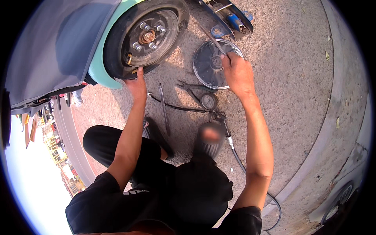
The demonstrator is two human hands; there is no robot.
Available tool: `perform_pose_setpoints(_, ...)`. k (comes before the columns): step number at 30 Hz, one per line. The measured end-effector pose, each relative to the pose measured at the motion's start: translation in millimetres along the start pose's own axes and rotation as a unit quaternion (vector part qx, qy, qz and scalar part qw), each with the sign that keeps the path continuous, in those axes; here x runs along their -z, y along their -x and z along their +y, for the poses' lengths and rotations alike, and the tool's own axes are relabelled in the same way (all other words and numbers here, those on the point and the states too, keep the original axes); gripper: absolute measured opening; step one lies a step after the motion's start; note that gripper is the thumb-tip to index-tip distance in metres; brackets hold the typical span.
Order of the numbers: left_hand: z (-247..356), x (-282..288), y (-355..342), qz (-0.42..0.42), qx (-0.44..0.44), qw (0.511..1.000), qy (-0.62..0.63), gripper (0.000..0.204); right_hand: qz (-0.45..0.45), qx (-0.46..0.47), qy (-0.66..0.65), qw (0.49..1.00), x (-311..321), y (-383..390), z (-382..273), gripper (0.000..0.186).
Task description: The person retrieves a wrench from a cluttered shelf and walks to a light green scooter. They remove the wheel hub cap, loosen and remove the lug nuts, and then use the wrench to adjust components inside the wheel hub.
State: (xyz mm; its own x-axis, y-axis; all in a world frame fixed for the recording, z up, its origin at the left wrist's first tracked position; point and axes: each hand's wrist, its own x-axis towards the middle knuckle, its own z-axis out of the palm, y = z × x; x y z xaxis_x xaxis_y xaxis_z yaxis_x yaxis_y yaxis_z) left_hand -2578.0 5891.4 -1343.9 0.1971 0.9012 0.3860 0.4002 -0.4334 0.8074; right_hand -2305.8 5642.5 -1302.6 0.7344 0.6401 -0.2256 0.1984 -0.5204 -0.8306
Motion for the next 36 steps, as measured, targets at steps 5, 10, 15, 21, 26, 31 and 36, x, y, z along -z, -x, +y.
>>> perform_pose_setpoints(5, -31, -37, 15, -0.126, 0.19, 0.973, 0.028, 0.084, 0.021, 0.028, -0.014, 0.999, 4, -3, -18, 0.026)
perform_pose_setpoints(10, -14, -19, 22, -0.111, 0.192, 0.975, 0.027, 0.094, -0.012, 0.085, 0.04, 0.996, 22, -17, -45, 0.025)
perform_pose_setpoints(15, 23, 22, 8, -0.059, 0.043, 0.997, 0.032, 0.088, -0.006, 0.137, 0.082, 0.987, 36, -31, -57, 0.028)
perform_pose_setpoints(21, -20, -20, 36, -0.153, 0.155, 0.97, 0.109, 0.086, 0.005, 0.178, 0.11, 0.978, 53, -43, -76, 0.025)
perform_pose_setpoints(26, -23, -49, 50, -0.157, 0.253, 0.933, 0.201, 0.091, -0.005, 0.22, 0.174, 0.96, 66, -49, -101, 0.025)
perform_pose_setpoints(31, 17, 10, 4, -0.167, 0.199, 0.945, 0.197, 0.09, -0.003, 0.295, 0.21, 0.932, 81, -39, -139, 0.019)
perform_pose_setpoints(36, 30, 20, 10, -0.1, 0.202, 0.955, 0.192, 0.08, -0.007, 0.36, 0.28, 0.89, 74, -13, -176, 0.016)
